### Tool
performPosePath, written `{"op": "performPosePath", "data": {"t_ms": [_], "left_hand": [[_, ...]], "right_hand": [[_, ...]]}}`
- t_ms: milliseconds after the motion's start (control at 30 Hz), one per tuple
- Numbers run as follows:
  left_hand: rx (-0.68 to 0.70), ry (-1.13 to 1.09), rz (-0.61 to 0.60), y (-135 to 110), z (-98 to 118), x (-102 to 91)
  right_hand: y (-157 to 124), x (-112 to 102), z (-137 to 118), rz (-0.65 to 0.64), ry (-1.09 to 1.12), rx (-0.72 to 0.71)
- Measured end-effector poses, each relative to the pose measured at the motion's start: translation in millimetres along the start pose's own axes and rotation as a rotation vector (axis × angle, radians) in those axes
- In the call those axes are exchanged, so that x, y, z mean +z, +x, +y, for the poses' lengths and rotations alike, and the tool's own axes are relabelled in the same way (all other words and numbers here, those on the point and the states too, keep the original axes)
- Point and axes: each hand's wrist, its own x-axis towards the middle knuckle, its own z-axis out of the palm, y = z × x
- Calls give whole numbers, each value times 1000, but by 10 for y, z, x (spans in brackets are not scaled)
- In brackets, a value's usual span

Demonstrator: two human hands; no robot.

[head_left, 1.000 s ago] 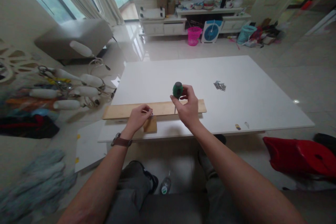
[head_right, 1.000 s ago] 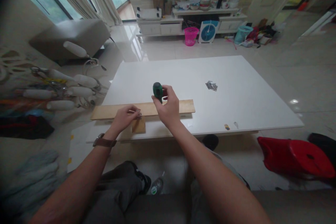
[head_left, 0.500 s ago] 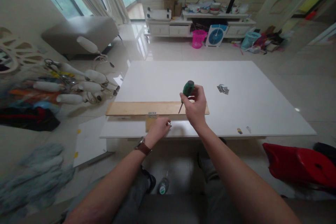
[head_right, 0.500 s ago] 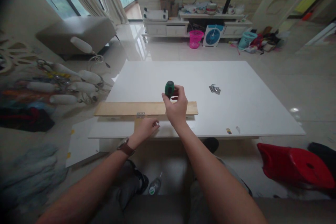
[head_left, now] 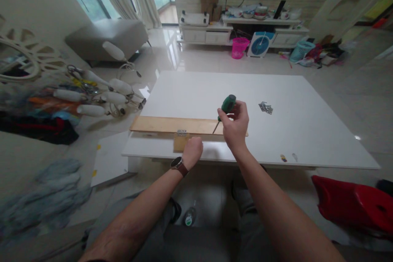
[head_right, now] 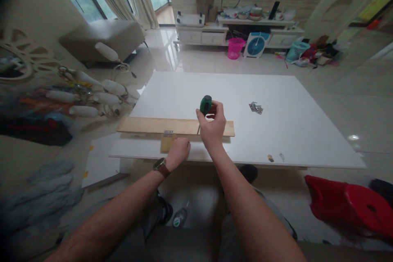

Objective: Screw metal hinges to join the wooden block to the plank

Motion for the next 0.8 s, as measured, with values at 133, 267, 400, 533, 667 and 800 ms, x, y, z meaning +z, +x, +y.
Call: {"op": "performPosePath", "data": {"t_ms": [133,267,400,533,667,800], "left_hand": [[-11,7,0,13,-3,-26],[-15,34,-21,16,27,-25],[-16,46,-26,17,35,-19],[3,56,-18,19,27,-24],[-9,57,-23,8,52,-44],[-33,34,-6,-65,131,-179]], "right_hand": [[17,-10,-2,16,32,7],[23,-8,-17,7,38,12],[27,1,-39,4,44,24],[28,11,-46,11,48,27],[27,24,-20,13,55,31],[30,32,12,5,28,5]]}}
